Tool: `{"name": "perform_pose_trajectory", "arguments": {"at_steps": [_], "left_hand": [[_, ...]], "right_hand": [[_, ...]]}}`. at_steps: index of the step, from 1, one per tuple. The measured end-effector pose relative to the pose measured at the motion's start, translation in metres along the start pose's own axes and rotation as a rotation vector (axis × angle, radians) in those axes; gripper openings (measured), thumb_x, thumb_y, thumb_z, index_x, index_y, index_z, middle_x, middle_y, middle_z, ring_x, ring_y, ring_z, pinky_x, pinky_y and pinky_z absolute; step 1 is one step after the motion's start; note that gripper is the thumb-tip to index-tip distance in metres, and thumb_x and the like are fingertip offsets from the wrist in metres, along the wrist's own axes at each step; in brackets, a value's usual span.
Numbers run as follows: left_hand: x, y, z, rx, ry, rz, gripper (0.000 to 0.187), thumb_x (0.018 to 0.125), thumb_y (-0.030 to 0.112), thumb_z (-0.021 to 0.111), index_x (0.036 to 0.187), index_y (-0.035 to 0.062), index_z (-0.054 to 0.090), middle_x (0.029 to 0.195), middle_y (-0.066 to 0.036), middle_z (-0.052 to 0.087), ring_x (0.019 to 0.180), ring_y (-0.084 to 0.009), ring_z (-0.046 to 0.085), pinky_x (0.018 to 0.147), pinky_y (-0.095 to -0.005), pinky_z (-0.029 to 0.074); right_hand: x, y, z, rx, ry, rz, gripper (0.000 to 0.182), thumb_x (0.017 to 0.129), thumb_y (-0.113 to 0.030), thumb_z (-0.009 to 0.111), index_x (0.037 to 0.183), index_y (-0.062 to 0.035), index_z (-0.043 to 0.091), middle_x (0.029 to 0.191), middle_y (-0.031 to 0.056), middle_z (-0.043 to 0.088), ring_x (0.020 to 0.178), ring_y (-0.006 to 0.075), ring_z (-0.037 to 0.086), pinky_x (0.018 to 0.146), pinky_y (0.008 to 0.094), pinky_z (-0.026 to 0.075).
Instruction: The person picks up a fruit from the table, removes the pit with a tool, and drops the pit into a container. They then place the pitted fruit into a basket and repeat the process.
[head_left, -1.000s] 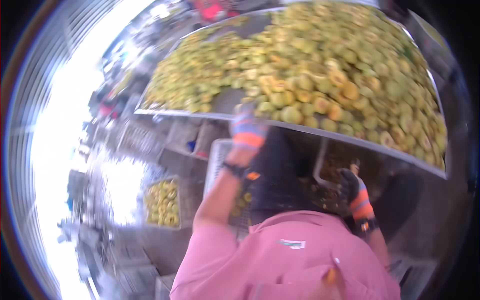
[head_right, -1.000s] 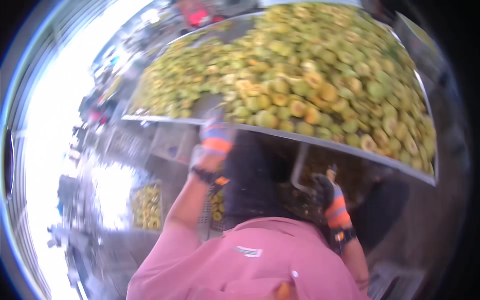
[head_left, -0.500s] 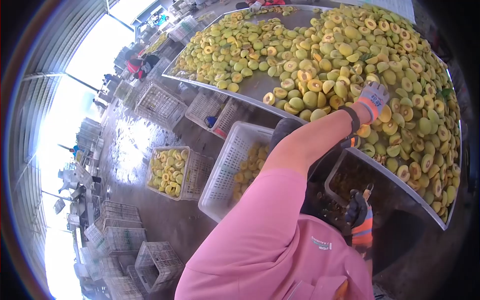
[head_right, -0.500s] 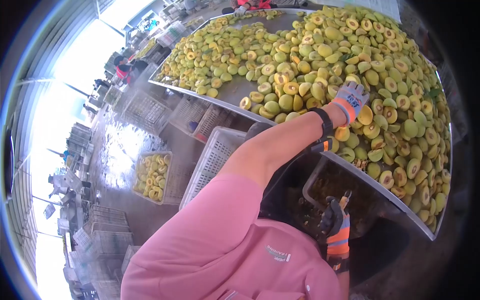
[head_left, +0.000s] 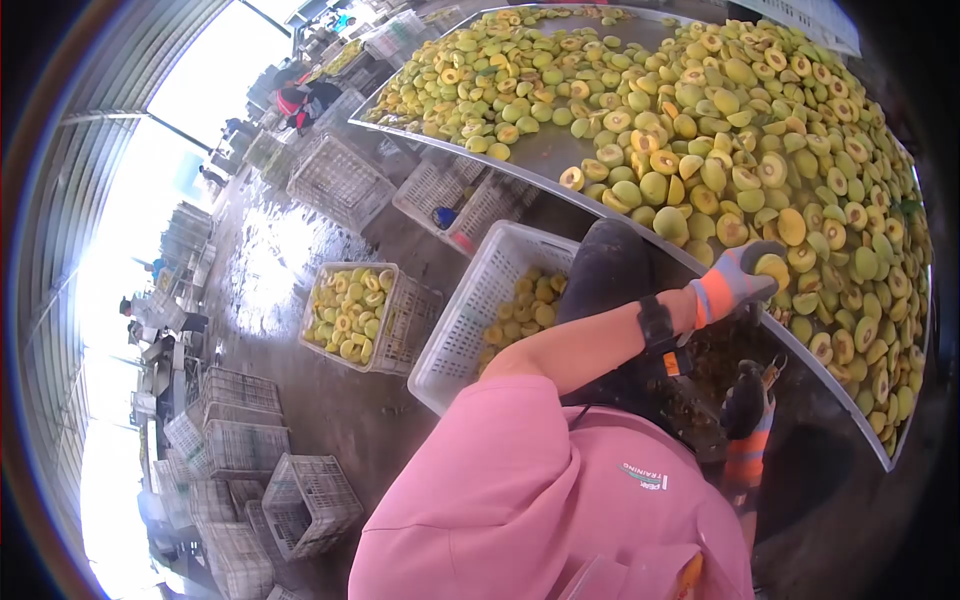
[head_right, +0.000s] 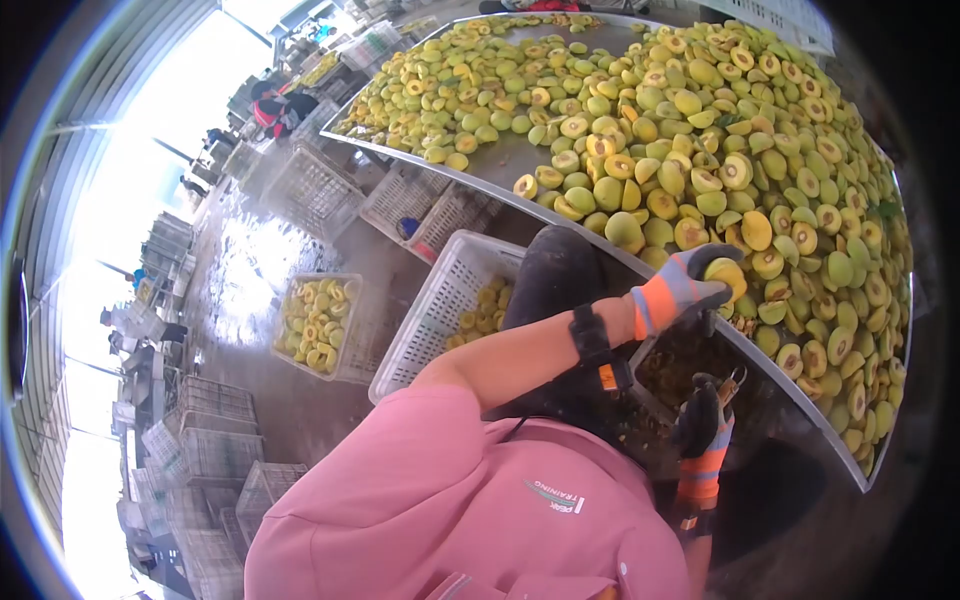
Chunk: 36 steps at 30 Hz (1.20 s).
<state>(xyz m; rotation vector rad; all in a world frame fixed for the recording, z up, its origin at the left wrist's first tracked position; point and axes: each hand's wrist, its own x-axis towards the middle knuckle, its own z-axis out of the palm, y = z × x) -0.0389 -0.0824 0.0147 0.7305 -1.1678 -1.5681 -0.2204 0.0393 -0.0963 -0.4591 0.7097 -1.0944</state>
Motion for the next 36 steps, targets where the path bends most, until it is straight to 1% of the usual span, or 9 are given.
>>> {"name": "perform_pose_trajectory", "arguments": {"at_steps": [2, 4, 6, 11, 15, 18, 21, 31, 36], "left_hand": [[-0.02, -0.006, -0.01, -0.042, 0.049, 0.046, 0.039, 0.084, 0.007, 0.063, 0.123, 0.0056, 0.056, 0.096, -0.003, 0.063, 0.078, -0.0106, 0.061, 0.061, -0.0274, 0.051], [-0.041, 0.012, -0.015, -0.246, 0.001, -0.157, 0.032, 0.093, 0.024, 0.057, 0.121, 0.0074, 0.056, 0.098, -0.005, 0.064, 0.078, -0.0143, 0.064, 0.062, -0.0283, 0.052], [-0.055, 0.015, -0.016, -0.431, 0.043, -0.31, 0.042, 0.098, 0.044, 0.044, 0.118, 0.01, 0.057, 0.101, -0.008, 0.065, 0.078, -0.0167, 0.064, 0.06, -0.0273, 0.051], [-0.06, 0.01, -0.008, -0.387, 0.186, -0.297, 0.045, 0.097, 0.043, 0.044, 0.122, 0.0068, 0.055, 0.107, -0.008, 0.064, 0.089, -0.0172, 0.063, 0.059, -0.029, 0.053], [-0.059, -0.011, -0.02, -0.299, 0.119, -0.289, 0.032, 0.098, 0.026, 0.047, 0.119, 0.0034, 0.056, 0.109, -0.011, 0.064, 0.086, -0.0204, 0.063, 0.063, -0.0296, 0.054], [-0.058, -0.028, -0.025, 0.965, -0.117, 0.494, 0.027, 0.095, 0.008, 0.05, 0.12, -0.0019, 0.053, 0.109, -0.015, 0.063, 0.092, -0.024, 0.064, 0.074, -0.0331, 0.054], [-0.065, -0.022, -0.004, 0.882, -0.146, 0.472, 0.031, 0.089, -0.007, 0.049, 0.12, -0.0064, 0.05, 0.112, -0.02, 0.061, 0.098, -0.0291, 0.062, 0.084, -0.036, 0.052], [-0.07, -0.035, 0.004, 0.697, -0.143, 0.32, 0.031, 0.086, -0.002, 0.049, 0.117, -0.0074, 0.051, 0.116, -0.023, 0.058, 0.1, -0.0391, 0.06, 0.089, -0.0406, 0.05], [-0.069, -0.047, -0.007, 1.129, -0.146, 0.576, 0.033, 0.084, -0.005, 0.05, 0.117, -0.0059, 0.053, 0.118, -0.023, 0.058, 0.103, -0.0386, 0.059, 0.089, -0.0412, 0.05]], "right_hand": [[0.015, 0.008, -0.01, -0.188, 0.084, -0.165, 0.025, 0.099, -0.024, 0.048, 0.111, -0.0057, 0.062, 0.066, -0.0044, 0.048, 0.052, 0.0055, 0.049, 0.04, 0.0238, 0.038], [0.01, -0.016, 0.025, -0.15, 0.121, -0.063, 0.027, 0.099, -0.023, 0.049, 0.117, -0.0046, 0.06, 0.07, -0.0031, 0.053, 0.056, 0.0057, 0.054, 0.046, 0.0238, 0.043], [0.028, -0.033, 0.019, 0.243, -0.116, 0.226, 0.027, 0.099, -0.026, 0.049, 0.116, -0.0069, 0.057, 0.062, -0.007, 0.041, 0.047, 0.0061, 0.038, 0.041, 0.0233, 0.031], [0.012, -0.029, 0.023, 0.086, -0.01, 0.145, 0.022, 0.095, -0.025, 0.058, 0.108, -0.0079, 0.061, 0.062, -0.0065, 0.044, 0.047, 0.0053, 0.039, 0.042, 0.0216, 0.029], [-0.016, -0.033, 0.065, -0.158, 0.054, -0.034, 0.022, 0.091, -0.023, 0.063, 0.105, -0.0062, 0.063, 0.068, -0.0043, 0.053, 0.051, 0.0043, 0.045, 0.043, 0.0205, 0.033], [-0.021, -0.035, 0.073, -0.197, -0.014, 0.001, 0.025, 0.089, -0.023, 0.065, 0.105, -0.0031, 0.063, 0.073, -0.0028, 0.059, 0.055, 0.003, 0.051, 0.046, 0.0186, 0.038], [-0.025, -0.038, 0.079, -0.227, 0.073, 0.002, 0.021, 0.086, -0.02, 0.069, 0.099, -0.0037, 0.064, 0.07, 0.0023, 0.061, 0.053, 0.0092, 0.052, 0.047, 0.0225, 0.039], [-0.019, -0.025, 0.068, -0.51, 0.141, 0.067, 0.034, 0.078, -0.022, 0.078, 0.095, 0.005, 0.065, 0.079, 0.0059, 0.065, 0.068, 0.0102, 0.057, 0.059, 0.0271, 0.047], [-0.025, -0.026, 0.072, -0.376, 0.198, 0.056, 0.033, 0.084, -0.028, 0.071, 0.104, -0.0028, 0.062, 0.072, 0.0011, 0.06, 0.056, 0.009, 0.053, 0.05, 0.0245, 0.042]]}}
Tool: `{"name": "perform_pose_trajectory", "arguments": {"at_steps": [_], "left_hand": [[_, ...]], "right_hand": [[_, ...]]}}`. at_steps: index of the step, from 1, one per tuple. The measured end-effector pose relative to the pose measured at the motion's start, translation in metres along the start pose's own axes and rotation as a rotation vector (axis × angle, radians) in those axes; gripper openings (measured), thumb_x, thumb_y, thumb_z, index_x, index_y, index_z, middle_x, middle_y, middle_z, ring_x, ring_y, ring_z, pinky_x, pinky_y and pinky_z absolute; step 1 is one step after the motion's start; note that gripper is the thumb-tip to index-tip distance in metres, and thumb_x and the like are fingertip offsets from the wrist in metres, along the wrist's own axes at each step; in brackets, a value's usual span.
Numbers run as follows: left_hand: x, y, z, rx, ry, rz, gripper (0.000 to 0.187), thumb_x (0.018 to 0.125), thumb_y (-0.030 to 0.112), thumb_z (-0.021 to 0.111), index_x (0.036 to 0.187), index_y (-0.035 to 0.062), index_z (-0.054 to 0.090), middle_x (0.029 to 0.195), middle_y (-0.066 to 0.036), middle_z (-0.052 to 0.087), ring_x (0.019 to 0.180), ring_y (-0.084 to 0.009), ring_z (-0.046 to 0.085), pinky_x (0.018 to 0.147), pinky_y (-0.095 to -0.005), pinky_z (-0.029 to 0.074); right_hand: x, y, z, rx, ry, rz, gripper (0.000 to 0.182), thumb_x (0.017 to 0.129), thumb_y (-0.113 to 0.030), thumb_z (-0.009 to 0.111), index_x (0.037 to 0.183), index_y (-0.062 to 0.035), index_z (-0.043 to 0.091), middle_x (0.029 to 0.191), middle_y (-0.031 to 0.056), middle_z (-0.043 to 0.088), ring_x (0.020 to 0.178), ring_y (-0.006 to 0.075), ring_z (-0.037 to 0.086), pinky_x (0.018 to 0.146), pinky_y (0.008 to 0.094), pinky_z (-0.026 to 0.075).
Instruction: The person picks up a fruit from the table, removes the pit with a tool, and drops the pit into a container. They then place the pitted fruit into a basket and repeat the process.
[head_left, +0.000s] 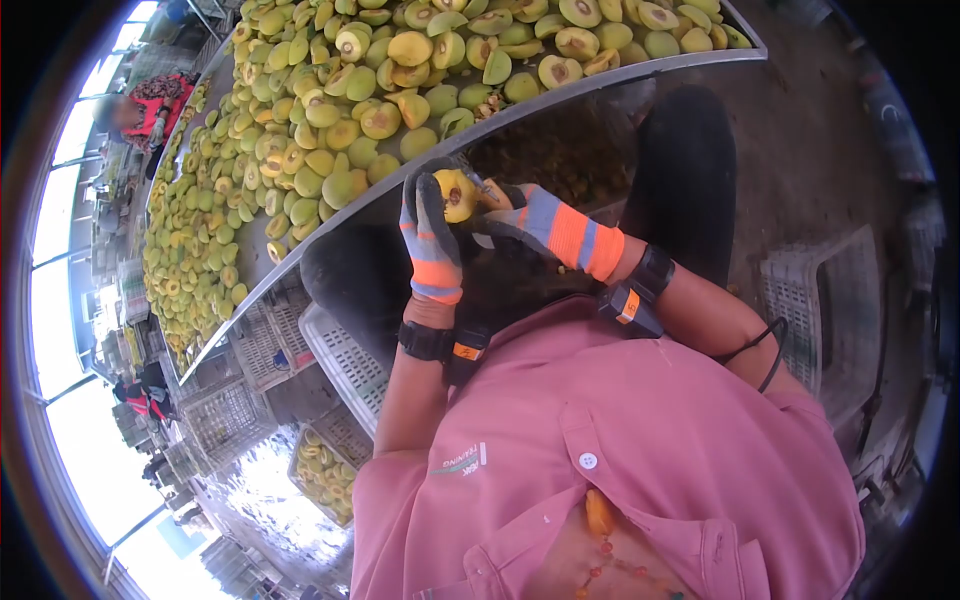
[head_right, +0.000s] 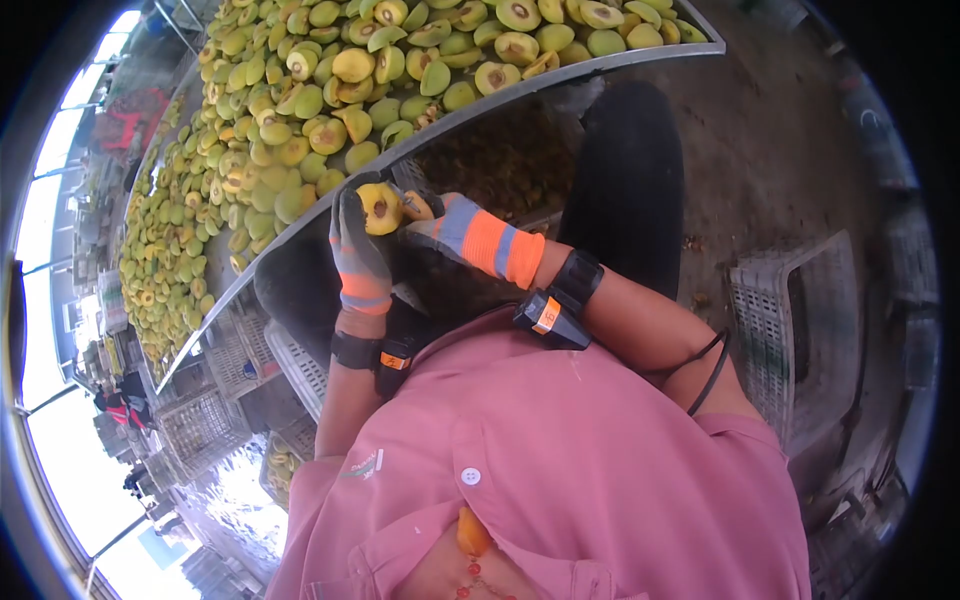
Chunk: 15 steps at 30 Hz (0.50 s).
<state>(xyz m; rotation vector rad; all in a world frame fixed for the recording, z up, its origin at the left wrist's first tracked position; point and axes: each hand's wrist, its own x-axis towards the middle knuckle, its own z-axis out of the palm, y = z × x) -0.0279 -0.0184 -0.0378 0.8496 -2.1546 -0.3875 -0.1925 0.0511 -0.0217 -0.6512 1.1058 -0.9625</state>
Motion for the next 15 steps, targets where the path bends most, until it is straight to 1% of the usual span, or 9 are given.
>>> {"name": "perform_pose_trajectory", "arguments": {"at_steps": [1, 3, 5, 6, 7, 9, 11, 12, 15], "left_hand": [[0.003, 0.006, -0.001, -0.167, 0.044, -0.122, 0.033, 0.084, -0.005, 0.05, 0.117, -0.006, 0.053, 0.119, -0.023, 0.058, 0.103, -0.0386, 0.059, 0.09, -0.0413, 0.05], [0.008, 0.017, 0.0, -0.423, 0.09, -0.28, 0.032, 0.087, -0.002, 0.049, 0.119, -0.0057, 0.052, 0.122, -0.022, 0.056, 0.104, -0.0366, 0.058, 0.092, -0.0403, 0.048], [0.011, 0.023, 0.002, -0.601, 0.102, -0.355, 0.032, 0.093, 0.006, 0.045, 0.123, -0.0049, 0.05, 0.126, -0.02, 0.054, 0.108, -0.0325, 0.056, 0.096, -0.0381, 0.045], [0.01, 0.021, 0.006, -0.689, 0.064, -0.356, 0.036, 0.097, 0.014, 0.042, 0.128, -0.0039, 0.047, 0.125, -0.016, 0.054, 0.11, -0.0272, 0.055, 0.098, -0.0351, 0.043], [0.013, 0.028, 0.004, -0.677, 0.028, -0.329, 0.036, 0.097, 0.014, 0.042, 0.128, -0.0047, 0.048, 0.126, -0.017, 0.055, 0.112, -0.0275, 0.055, 0.098, -0.0357, 0.043], [0.02, 0.041, 0.0, -0.654, -0.041, -0.272, 0.037, 0.097, 0.014, 0.042, 0.127, -0.0065, 0.05, 0.126, -0.02, 0.055, 0.115, -0.0281, 0.054, 0.1, -0.037, 0.043], [0.021, 0.034, -0.008, -0.798, -0.096, -0.403, 0.041, 0.099, 0.023, 0.041, 0.129, -0.0036, 0.05, 0.123, -0.014, 0.058, 0.113, -0.0222, 0.054, 0.102, -0.0342, 0.039], [0.027, 0.032, -0.017, -0.617, -0.138, -0.309, 0.037, 0.096, 0.018, 0.048, 0.125, -0.0032, 0.053, 0.118, -0.013, 0.061, 0.108, -0.0223, 0.058, 0.098, -0.0352, 0.043], [0.031, 0.015, -0.022, -0.469, -0.427, -0.202, 0.042, 0.082, -0.004, 0.062, 0.122, -0.0049, 0.052, 0.115, -0.016, 0.062, 0.1, -0.0253, 0.063, 0.087, -0.0339, 0.052]], "right_hand": [[0.002, 0.001, 0.0, 0.058, -0.006, -0.025, 0.032, 0.087, -0.03, 0.067, 0.11, -0.0072, 0.061, 0.068, -0.0015, 0.058, 0.05, 0.0083, 0.051, 0.046, 0.0233, 0.04], [0.015, 0.017, -0.014, -0.056, -0.063, -0.022, 0.033, 0.089, -0.026, 0.062, 0.117, -0.0093, 0.059, 0.072, -0.0003, 0.06, 0.052, 0.0112, 0.053, 0.05, 0.025, 0.043], [0.021, 0.028, -0.019, -0.031, -0.077, -0.052, 0.03, 0.088, -0.027, 0.064, 0.113, -0.0091, 0.06, 0.073, -0.0004, 0.061, 0.054, 0.0104, 0.054, 0.05, 0.0253, 0.043], [0.019, 0.031, -0.015, 0.048, -0.063, -0.089, 0.028, 0.087, -0.03, 0.067, 0.105, -0.0079, 0.062, 0.072, -0.0009, 0.061, 0.054, 0.0083, 0.053, 0.048, 0.0247, 0.041], [0.017, 0.031, -0.013, 0.123, -0.05, -0.132, 0.028, 0.085, -0.032, 0.07, 0.096, -0.0067, 0.064, 0.072, -0.0015, 0.061, 0.055, 0.0061, 0.052, 0.047, 0.0241, 0.04], [0.019, 0.024, -0.016, 0.236, -0.012, -0.158, 0.031, 0.084, -0.035, 0.074, 0.09, -0.0055, 0.067, 0.071, -0.0022, 0.061, 0.055, 0.0045, 0.052, 0.045, 0.0237, 0.039], [0.023, 0.019, -0.021, 0.323, 0.043, -0.114, 0.032, 0.084, -0.035, 0.074, 0.092, -0.0055, 0.067, 0.07, -0.0023, 0.06, 0.055, 0.0056, 0.052, 0.046, 0.0241, 0.04], [0.02, 0.014, -0.024, 0.297, 0.023, -0.089, 0.031, 0.084, -0.032, 0.074, 0.098, -0.0057, 0.067, 0.071, -0.0025, 0.06, 0.058, 0.0062, 0.052, 0.051, 0.0238, 0.042], [0.029, 0.02, -0.016, 0.013, 0.034, -0.42, 0.029, 0.084, -0.028, 0.072, 0.102, -0.0056, 0.066, 0.075, -0.0015, 0.063, 0.063, 0.0084, 0.055, 0.058, 0.0248, 0.046]]}}
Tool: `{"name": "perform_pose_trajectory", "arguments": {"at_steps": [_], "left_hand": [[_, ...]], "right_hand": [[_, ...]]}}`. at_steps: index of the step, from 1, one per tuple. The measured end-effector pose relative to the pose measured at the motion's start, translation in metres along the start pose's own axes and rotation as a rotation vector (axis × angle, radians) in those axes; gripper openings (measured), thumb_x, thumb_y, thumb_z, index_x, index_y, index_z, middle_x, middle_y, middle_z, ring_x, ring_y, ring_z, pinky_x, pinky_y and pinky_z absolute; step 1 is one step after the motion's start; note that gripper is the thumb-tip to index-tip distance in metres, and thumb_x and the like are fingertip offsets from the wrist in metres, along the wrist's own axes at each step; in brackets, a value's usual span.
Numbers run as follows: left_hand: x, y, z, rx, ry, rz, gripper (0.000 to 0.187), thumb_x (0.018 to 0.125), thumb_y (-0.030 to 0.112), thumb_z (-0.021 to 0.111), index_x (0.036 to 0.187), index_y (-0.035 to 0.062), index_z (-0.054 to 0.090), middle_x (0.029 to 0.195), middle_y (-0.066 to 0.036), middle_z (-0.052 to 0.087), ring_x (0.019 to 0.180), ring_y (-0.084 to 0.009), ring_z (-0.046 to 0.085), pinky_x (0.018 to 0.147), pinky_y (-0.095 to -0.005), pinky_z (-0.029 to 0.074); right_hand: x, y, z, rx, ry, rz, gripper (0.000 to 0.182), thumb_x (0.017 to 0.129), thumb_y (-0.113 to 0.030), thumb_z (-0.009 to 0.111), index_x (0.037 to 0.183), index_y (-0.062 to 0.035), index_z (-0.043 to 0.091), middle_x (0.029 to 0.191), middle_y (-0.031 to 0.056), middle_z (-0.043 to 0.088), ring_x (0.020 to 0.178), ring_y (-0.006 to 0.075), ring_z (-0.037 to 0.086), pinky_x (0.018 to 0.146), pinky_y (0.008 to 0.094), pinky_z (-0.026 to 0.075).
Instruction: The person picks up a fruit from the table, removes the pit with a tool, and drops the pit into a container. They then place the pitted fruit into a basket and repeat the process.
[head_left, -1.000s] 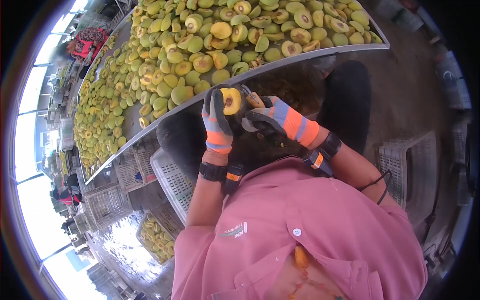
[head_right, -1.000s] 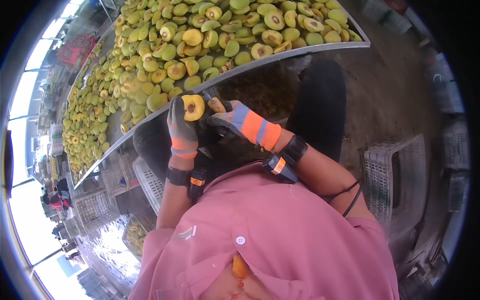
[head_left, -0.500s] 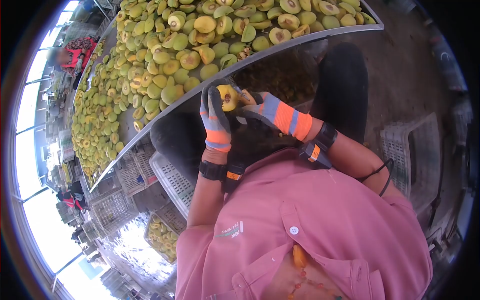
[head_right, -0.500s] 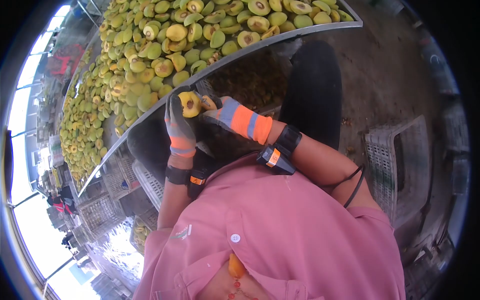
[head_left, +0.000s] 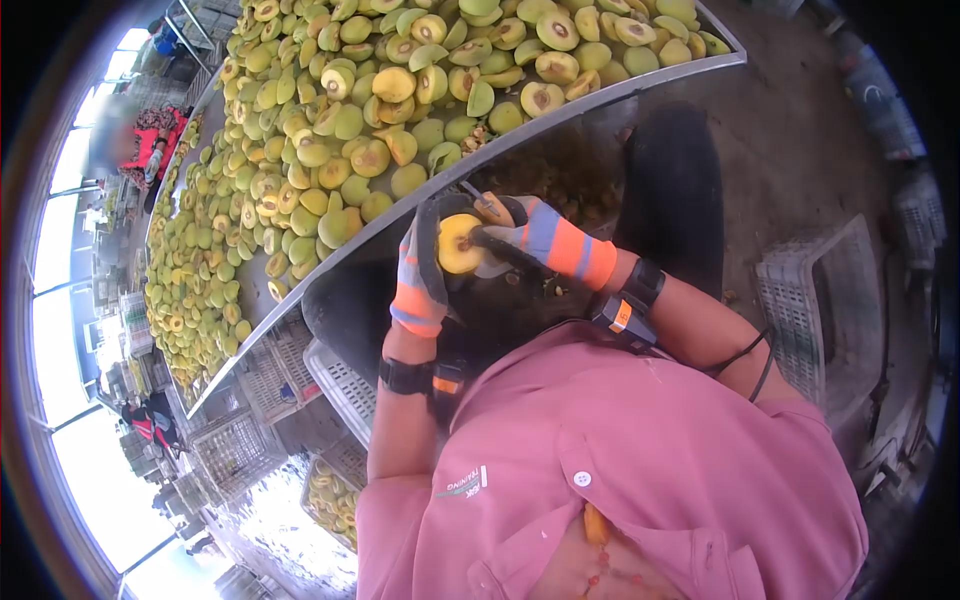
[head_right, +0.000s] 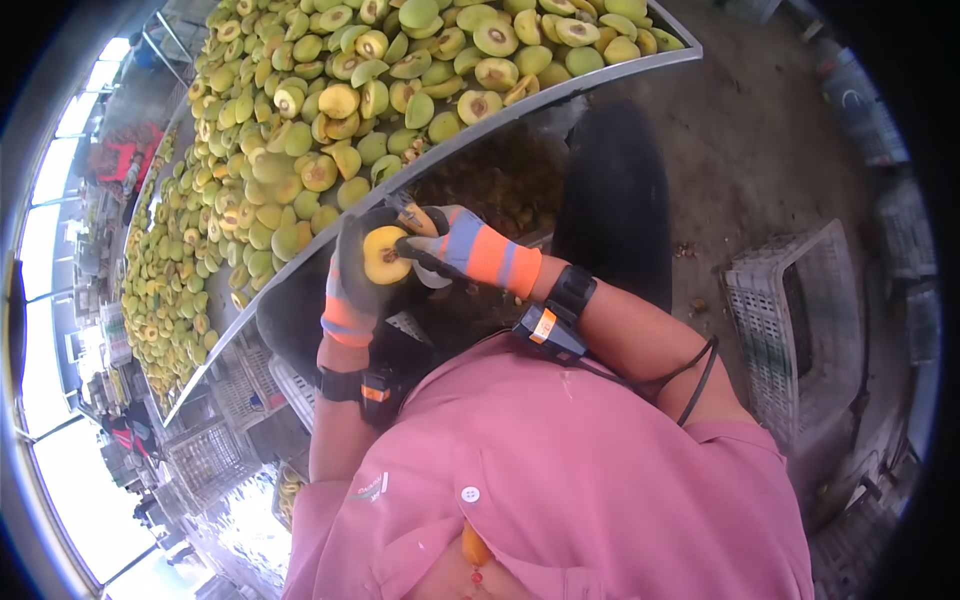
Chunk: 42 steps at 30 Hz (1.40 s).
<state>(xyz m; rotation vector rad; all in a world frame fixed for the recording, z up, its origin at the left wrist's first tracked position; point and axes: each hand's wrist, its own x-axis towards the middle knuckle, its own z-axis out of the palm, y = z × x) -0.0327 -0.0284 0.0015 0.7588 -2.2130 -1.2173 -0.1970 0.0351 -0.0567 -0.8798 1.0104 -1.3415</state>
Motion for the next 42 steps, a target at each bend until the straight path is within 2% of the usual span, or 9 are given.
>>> {"name": "perform_pose_trajectory", "arguments": {"at_steps": [4, 7, 13, 16, 20, 25, 28, 34, 42], "left_hand": [[-0.002, 0.003, 0.012, 0.114, 0.123, -0.057, 0.054, 0.075, -0.005, 0.07, 0.124, -0.0022, 0.049, 0.102, -0.011, 0.067, 0.092, -0.0192, 0.064, 0.081, -0.0308, 0.053], [-0.003, -0.03, 0.02, -0.361, 0.316, -0.284, 0.06, 0.07, -0.004, 0.074, 0.124, -0.0038, 0.048, 0.101, -0.012, 0.067, 0.09, -0.022, 0.065, 0.082, -0.0316, 0.053], [-0.001, -0.038, 0.035, -0.042, 0.499, -0.124, 0.06, 0.07, -0.004, 0.073, 0.125, -0.0051, 0.047, 0.102, -0.015, 0.066, 0.09, -0.0248, 0.064, 0.08, -0.0313, 0.053], [0.003, -0.043, 0.041, -0.059, 0.542, -0.102, 0.049, 0.078, 0.002, 0.07, 0.122, -0.005, 0.05, 0.1, -0.015, 0.065, 0.089, -0.0236, 0.064, 0.079, -0.0306, 0.053], [0.01, -0.03, 0.046, -0.781, 0.632, -0.36, 0.026, 0.095, 0.016, 0.057, 0.112, -0.0036, 0.058, 0.096, -0.01, 0.064, 0.085, -0.0178, 0.061, 0.075, -0.0288, 0.052], [0.013, -0.023, 0.058, -0.479, 0.608, -0.231, 0.024, 0.1, 0.019, 0.05, 0.106, -0.0021, 0.06, 0.093, -0.006, 0.062, 0.081, -0.0116, 0.057, 0.073, -0.0253, 0.047], [0.014, -0.019, 0.059, -0.332, 0.577, -0.217, 0.023, 0.1, 0.015, 0.047, 0.106, -0.0031, 0.06, 0.093, -0.007, 0.062, 0.081, -0.0121, 0.056, 0.075, -0.0255, 0.047], [0.013, -0.021, 0.04, 0.126, 0.278, 0.002, 0.017, 0.095, 0.007, 0.052, 0.105, -0.0012, 0.062, 0.093, -0.005, 0.062, 0.082, -0.0103, 0.056, 0.073, -0.0241, 0.047], [0.027, -0.008, 0.026, -0.496, 0.055, -0.275, 0.02, 0.095, 0.009, 0.054, 0.111, 0.0001, 0.061, 0.098, -0.004, 0.062, 0.084, -0.0104, 0.057, 0.075, -0.0248, 0.047]], "right_hand": [[0.006, 0.005, 0.001, -0.104, 0.125, -0.011, 0.023, 0.084, -0.019, 0.067, 0.103, -0.0047, 0.065, 0.078, 0.0047, 0.065, 0.068, 0.0123, 0.057, 0.065, 0.0275, 0.048], [0.0, 0.006, -0.003, -0.151, 0.059, 0.089, 0.019, 0.082, -0.013, 0.064, 0.098, -0.0031, 0.066, 0.076, 0.0075, 0.065, 0.067, 0.0132, 0.057, 0.064, 0.0294, 0.048], [-0.005, 0.012, 0.008, -0.311, 0.006, 0.336, 0.042, 0.075, -0.027, 0.073, 0.092, 0.0092, 0.061, 0.074, 0.0139, 0.064, 0.069, 0.0197, 0.063, 0.06, 0.0323, 0.05], [-0.004, 0.025, 0.005, -0.35, 0.031, 0.386, 0.025, 0.079, -0.026, 0.071, 0.089, -0.0029, 0.068, 0.068, 0.0015, 0.06, 0.063, 0.008, 0.051, 0.057, 0.0273, 0.042], [-0.003, 0.036, 0.005, -0.351, 0.035, 0.339, 0.025, 0.081, -0.025, 0.071, 0.09, -0.0026, 0.068, 0.072, 0.0024, 0.061, 0.065, 0.0087, 0.052, 0.059, 0.0294, 0.044], [-0.009, 0.026, 0.0, -0.441, -0.115, 0.197, 0.025, 0.085, -0.022, 0.07, 0.09, 0.0029, 0.066, 0.073, 0.0021, 0.061, 0.068, 0.0063, 0.052, 0.057, 0.0271, 0.044], [-0.006, 0.021, 0.006, -0.255, -0.005, 0.4, 0.026, 0.086, -0.021, 0.069, 0.088, 0.0043, 0.065, 0.074, 0.0008, 0.06, 0.068, 0.004, 0.051, 0.056, 0.025, 0.043], [-0.011, 0.048, -0.022, -0.285, -0.464, -0.205, 0.019, 0.088, -0.018, 0.065, 0.092, 0.0009, 0.066, 0.077, 0.0, 0.063, 0.067, 0.005, 0.052, 0.057, 0.0267, 0.043], [-0.013, 0.036, -0.03, 0.574, -0.502, 0.441, 0.014, 0.09, -0.017, 0.064, 0.093, -0.003, 0.067, 0.076, -0.0005, 0.064, 0.067, 0.0067, 0.06, 0.056, 0.0229, 0.047]]}}
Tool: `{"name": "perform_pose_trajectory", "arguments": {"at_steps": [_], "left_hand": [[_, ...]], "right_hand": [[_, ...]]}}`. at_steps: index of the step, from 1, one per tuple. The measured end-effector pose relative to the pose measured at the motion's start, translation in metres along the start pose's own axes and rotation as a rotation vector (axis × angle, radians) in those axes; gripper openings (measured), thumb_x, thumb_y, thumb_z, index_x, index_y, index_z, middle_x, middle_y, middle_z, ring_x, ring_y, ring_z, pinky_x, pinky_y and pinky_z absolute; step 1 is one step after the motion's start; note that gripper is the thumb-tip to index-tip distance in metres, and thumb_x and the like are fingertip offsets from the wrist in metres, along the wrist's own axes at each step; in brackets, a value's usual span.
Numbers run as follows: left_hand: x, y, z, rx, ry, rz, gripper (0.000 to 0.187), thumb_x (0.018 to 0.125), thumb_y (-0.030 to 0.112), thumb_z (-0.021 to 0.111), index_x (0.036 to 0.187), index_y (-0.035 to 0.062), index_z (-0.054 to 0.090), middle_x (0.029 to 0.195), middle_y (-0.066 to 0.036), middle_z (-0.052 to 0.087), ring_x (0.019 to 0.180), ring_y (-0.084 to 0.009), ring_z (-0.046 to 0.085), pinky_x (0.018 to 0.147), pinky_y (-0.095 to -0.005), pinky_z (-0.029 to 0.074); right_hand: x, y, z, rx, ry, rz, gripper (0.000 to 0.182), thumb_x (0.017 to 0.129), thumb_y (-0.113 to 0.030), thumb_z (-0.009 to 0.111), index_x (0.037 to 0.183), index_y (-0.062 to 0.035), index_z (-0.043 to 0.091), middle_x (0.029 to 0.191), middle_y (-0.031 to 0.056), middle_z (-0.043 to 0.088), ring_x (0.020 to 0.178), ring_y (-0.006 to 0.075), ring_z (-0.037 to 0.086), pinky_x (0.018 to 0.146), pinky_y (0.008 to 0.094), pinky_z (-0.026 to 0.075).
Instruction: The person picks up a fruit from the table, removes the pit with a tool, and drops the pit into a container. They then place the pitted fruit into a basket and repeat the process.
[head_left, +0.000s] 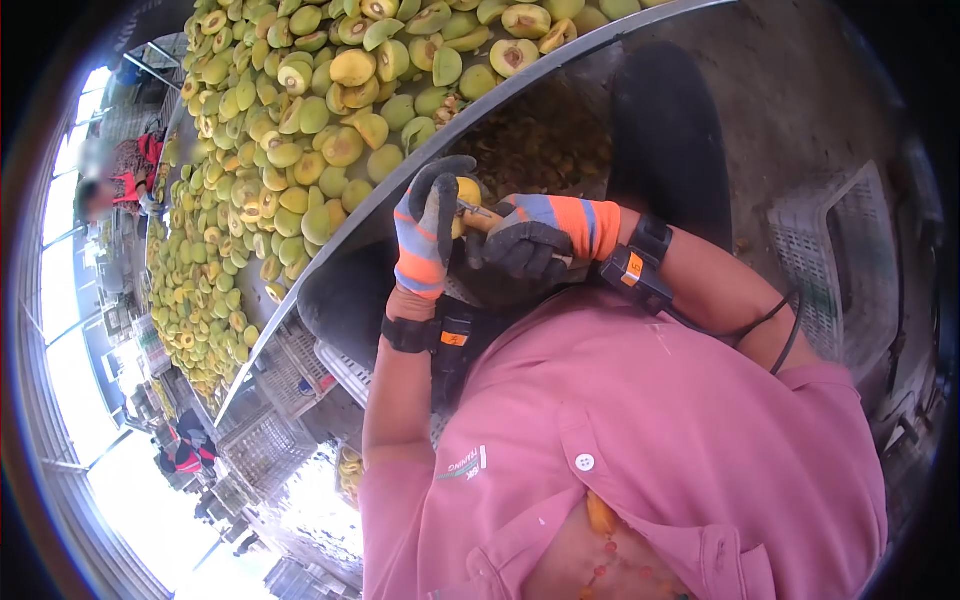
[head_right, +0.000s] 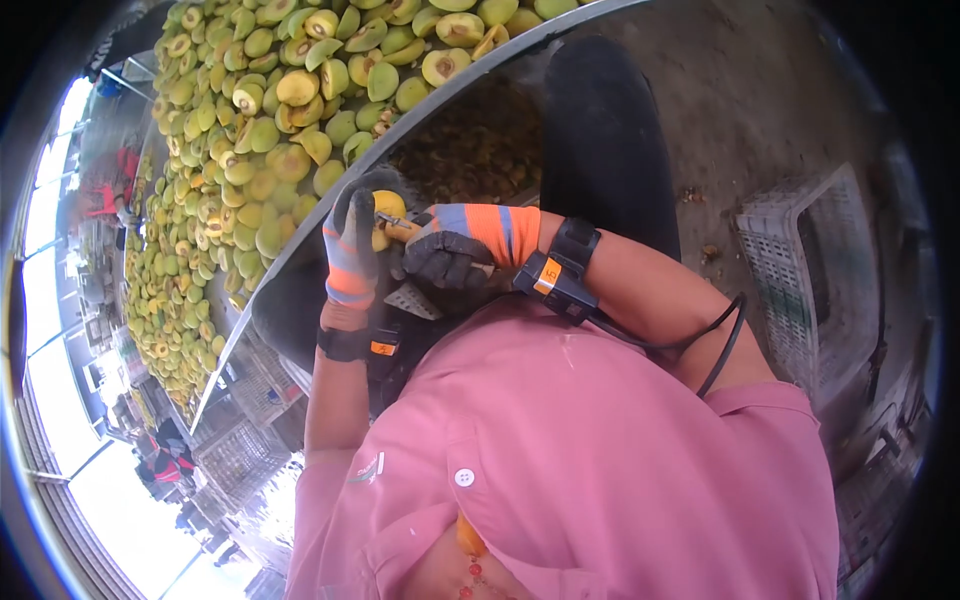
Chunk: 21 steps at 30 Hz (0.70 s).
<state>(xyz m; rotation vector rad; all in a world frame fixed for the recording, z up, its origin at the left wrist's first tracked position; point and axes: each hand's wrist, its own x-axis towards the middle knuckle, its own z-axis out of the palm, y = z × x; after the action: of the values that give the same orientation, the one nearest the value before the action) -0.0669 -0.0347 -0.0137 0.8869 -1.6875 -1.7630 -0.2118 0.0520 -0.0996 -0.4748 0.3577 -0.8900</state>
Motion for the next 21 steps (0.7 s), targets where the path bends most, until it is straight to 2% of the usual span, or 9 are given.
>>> {"name": "perform_pose_trajectory", "arguments": {"at_steps": [3, 5, 6, 8, 9, 13, 14, 18, 21], "left_hand": [[-0.012, 0.014, 0.016, 0.069, 0.117, -0.016, 0.025, 0.093, 0.003, 0.054, 0.117, -0.0018, 0.057, 0.105, -0.007, 0.061, 0.09, -0.0129, 0.058, 0.08, -0.0254, 0.047], [-0.017, 0.006, 0.013, 0.274, 0.139, 0.188, 0.032, 0.089, -0.003, 0.053, 0.12, -0.0037, 0.055, 0.112, -0.012, 0.06, 0.1, -0.0176, 0.058, 0.088, -0.029, 0.047], [-0.019, 0.003, 0.008, 0.293, 0.125, 0.198, 0.031, 0.087, -0.005, 0.052, 0.118, -0.0033, 0.056, 0.113, -0.012, 0.059, 0.1, -0.0172, 0.058, 0.088, -0.0292, 0.048], [-0.018, 0.008, -0.001, 0.492, 0.046, 0.353, 0.031, 0.084, -0.004, 0.054, 0.115, -0.0018, 0.059, 0.104, -0.016, 0.063, 0.094, -0.0255, 0.064, 0.08, -0.0316, 0.051], [-0.018, 0.019, -0.002, 0.53, -0.012, 0.334, 0.029, 0.085, -0.004, 0.053, 0.113, -0.0018, 0.059, 0.101, -0.016, 0.063, 0.091, -0.0269, 0.064, 0.079, -0.0322, 0.051], [-0.025, 0.062, -0.005, 0.693, -0.289, 0.405, 0.031, 0.08, 0.0, 0.058, 0.111, -0.0007, 0.06, 0.092, -0.018, 0.062, 0.076, -0.035, 0.063, 0.067, -0.0369, 0.051], [-0.029, 0.072, -0.005, 0.733, -0.36, 0.428, 0.034, 0.078, 0.001, 0.06, 0.112, 0.0, 0.059, 0.091, -0.017, 0.061, 0.075, -0.035, 0.062, 0.064, -0.0382, 0.05], [-0.036, 0.094, -0.005, 1.045, -0.567, 0.448, 0.041, 0.078, 0.014, 0.063, 0.116, 0.0015, 0.058, 0.09, -0.014, 0.061, 0.074, -0.0339, 0.062, 0.062, -0.0398, 0.05], [-0.025, 0.087, -0.008, 0.962, -0.458, 0.427, 0.036, 0.081, 0.014, 0.06, 0.114, 0.0011, 0.059, 0.093, -0.014, 0.062, 0.076, -0.035, 0.062, 0.065, -0.0404, 0.051]], "right_hand": [[-0.013, -0.014, 0.013, 0.1, -0.028, 0.045, 0.016, 0.09, -0.018, 0.064, 0.093, -0.0028, 0.067, 0.073, 0.0, 0.064, 0.063, 0.0072, 0.061, 0.052, 0.0218, 0.046], [-0.015, -0.025, 0.023, 0.089, -0.03, 0.135, 0.016, 0.09, -0.018, 0.064, 0.094, -0.0028, 0.067, 0.07, 0.0004, 0.062, 0.059, 0.008, 0.06, 0.047, 0.0227, 0.045], [-0.02, -0.035, 0.047, -0.114, 0.044, 0.036, 0.013, 0.093, -0.019, 0.059, 0.096, -0.0078, 0.064, 0.071, -0.0035, 0.059, 0.055, 0.0048, 0.055, 0.046, 0.0181, 0.041], [-0.018, -0.039, 0.056, 0.059, 0.085, 0.198, 0.02, 0.092, -0.026, 0.064, 0.097, -0.0073, 0.064, 0.071, -0.0039, 0.059, 0.054, 0.0048, 0.054, 0.045, 0.0187, 0.039], [-0.021, -0.044, 0.06, -0.1, 0.099, 0.245, 0.022, 0.091, -0.027, 0.065, 0.096, -0.0062, 0.065, 0.068, -0.0041, 0.058, 0.053, 0.0041, 0.052, 0.044, 0.0189, 0.037], [-0.029, -0.036, 0.059, -0.351, -0.006, 0.133, 0.025, 0.09, -0.026, 0.066, 0.099, -0.0031, 0.064, 0.083, 0.0015, 0.063, 0.07, 0.0071, 0.056, 0.061, 0.0226, 0.045], [-0.035, -0.044, 0.06, -0.348, -0.07, 0.294, 0.025, 0.09, -0.024, 0.066, 0.104, -0.0038, 0.063, 0.089, 0.0024, 0.064, 0.08, 0.009, 0.057, 0.072, 0.0248, 0.047], [-0.035, -0.049, 0.085, -0.678, -0.131, -0.051, 0.024, 0.089, -0.02, 0.066, 0.107, -0.0049, 0.063, 0.091, 0.0008, 0.064, 0.081, 0.01, 0.057, 0.074, 0.0257, 0.047], [-0.028, -0.045, 0.069, -0.797, -0.042, -0.056, 0.022, 0.088, -0.018, 0.066, 0.106, -0.0047, 0.062, 0.092, 0.0005, 0.064, 0.083, 0.0101, 0.057, 0.074, 0.0257, 0.047]]}}
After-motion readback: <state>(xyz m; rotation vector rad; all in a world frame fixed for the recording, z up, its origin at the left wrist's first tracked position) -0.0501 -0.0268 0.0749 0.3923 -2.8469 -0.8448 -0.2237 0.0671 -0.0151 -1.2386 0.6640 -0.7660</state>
